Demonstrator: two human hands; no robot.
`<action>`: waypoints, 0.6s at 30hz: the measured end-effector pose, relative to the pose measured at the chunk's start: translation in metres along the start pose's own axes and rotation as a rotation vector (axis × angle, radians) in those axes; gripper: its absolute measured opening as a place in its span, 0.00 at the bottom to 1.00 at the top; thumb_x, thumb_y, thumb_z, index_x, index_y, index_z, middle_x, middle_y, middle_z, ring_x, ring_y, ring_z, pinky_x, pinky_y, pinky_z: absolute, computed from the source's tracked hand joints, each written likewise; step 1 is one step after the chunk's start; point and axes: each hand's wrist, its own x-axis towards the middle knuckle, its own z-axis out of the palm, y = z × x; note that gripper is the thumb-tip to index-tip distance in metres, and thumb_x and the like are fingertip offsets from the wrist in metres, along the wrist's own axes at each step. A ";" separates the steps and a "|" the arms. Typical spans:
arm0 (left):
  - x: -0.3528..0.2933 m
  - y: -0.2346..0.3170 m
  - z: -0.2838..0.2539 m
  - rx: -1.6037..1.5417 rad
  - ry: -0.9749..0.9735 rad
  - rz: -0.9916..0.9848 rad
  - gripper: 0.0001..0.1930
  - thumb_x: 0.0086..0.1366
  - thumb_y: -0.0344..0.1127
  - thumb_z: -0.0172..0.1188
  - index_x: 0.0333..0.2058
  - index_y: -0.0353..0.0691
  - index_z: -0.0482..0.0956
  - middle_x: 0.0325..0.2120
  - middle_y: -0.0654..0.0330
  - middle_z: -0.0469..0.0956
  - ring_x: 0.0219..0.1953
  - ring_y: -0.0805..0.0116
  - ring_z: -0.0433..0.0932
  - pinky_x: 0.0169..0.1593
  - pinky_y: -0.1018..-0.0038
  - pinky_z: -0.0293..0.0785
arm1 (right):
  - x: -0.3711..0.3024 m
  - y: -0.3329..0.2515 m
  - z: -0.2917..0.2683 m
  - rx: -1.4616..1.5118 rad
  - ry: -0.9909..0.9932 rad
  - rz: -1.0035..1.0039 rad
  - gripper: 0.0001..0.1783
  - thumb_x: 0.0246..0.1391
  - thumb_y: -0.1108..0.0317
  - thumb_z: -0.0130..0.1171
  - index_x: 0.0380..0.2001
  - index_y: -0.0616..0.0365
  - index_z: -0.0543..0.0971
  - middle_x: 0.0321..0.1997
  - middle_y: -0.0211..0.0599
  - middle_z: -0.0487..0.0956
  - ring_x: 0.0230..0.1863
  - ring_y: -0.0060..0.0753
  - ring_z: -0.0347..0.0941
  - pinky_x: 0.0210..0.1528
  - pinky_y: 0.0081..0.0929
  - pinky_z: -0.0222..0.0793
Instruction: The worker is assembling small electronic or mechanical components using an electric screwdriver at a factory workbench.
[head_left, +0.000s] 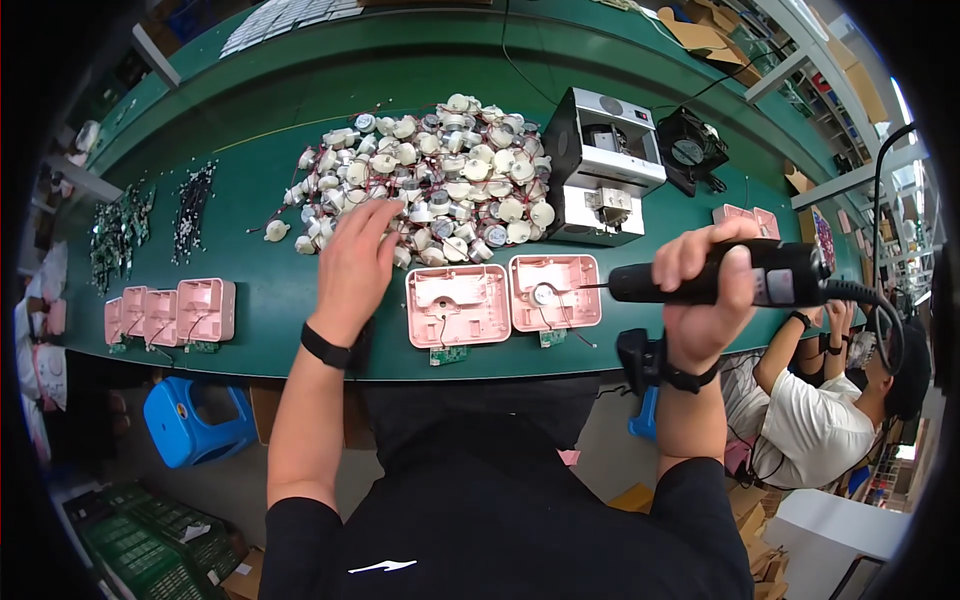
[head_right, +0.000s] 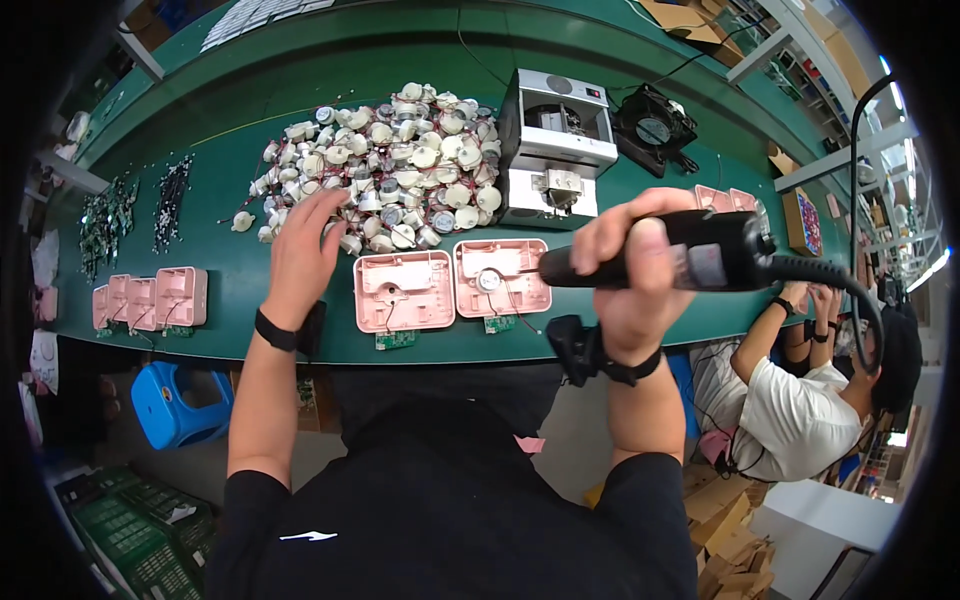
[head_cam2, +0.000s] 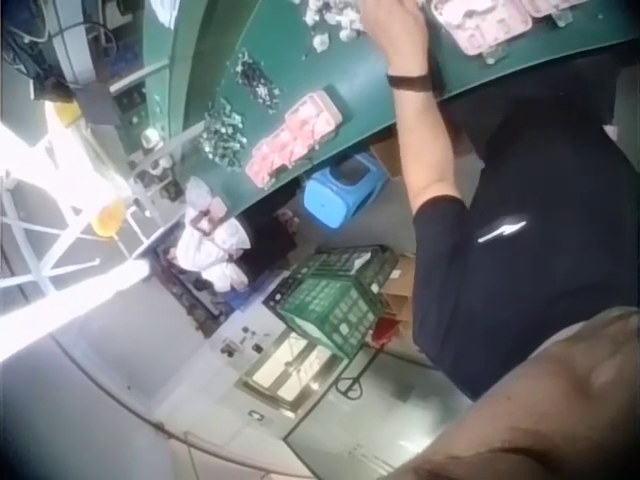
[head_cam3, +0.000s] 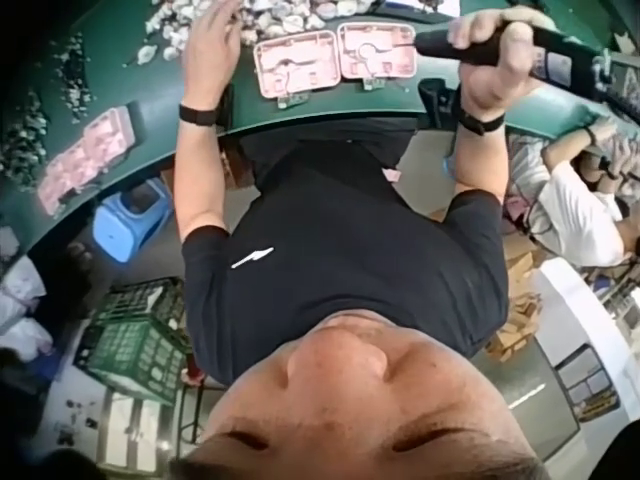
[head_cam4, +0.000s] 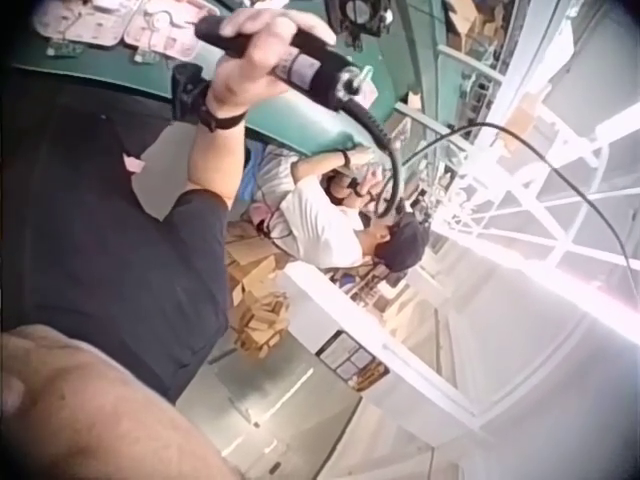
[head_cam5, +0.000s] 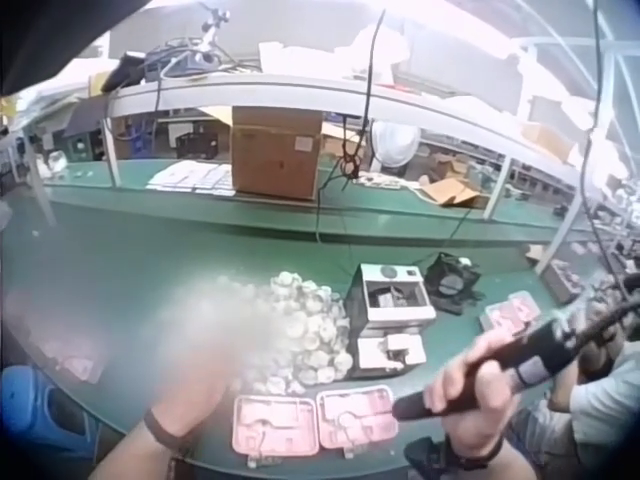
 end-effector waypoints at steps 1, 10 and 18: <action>0.005 -0.001 0.001 0.067 0.000 0.056 0.16 0.58 0.27 0.59 0.46 0.43 0.77 0.47 0.55 0.77 0.45 0.52 0.77 0.48 0.63 0.75 | -0.006 0.000 0.007 0.013 -0.036 -0.003 0.13 0.61 0.59 0.53 0.40 0.56 0.66 0.22 0.32 0.67 0.20 0.26 0.63 0.26 0.28 0.64; 0.018 -0.023 0.005 0.072 -0.157 0.032 0.18 0.59 0.26 0.59 0.49 0.45 0.76 0.47 0.59 0.76 0.41 0.56 0.79 0.43 0.65 0.76 | -0.040 0.051 0.032 -0.051 -0.123 0.088 0.18 0.56 0.63 0.59 0.41 0.58 0.64 0.23 0.36 0.69 0.21 0.26 0.64 0.28 0.27 0.67; -0.007 -0.005 -0.008 -0.220 0.124 -0.342 0.13 0.63 0.32 0.60 0.46 0.40 0.76 0.39 0.58 0.74 0.32 0.67 0.76 0.35 0.75 0.72 | -0.042 0.066 0.031 -0.077 -0.120 0.144 0.18 0.55 0.66 0.60 0.41 0.59 0.63 0.24 0.38 0.71 0.22 0.27 0.66 0.30 0.28 0.69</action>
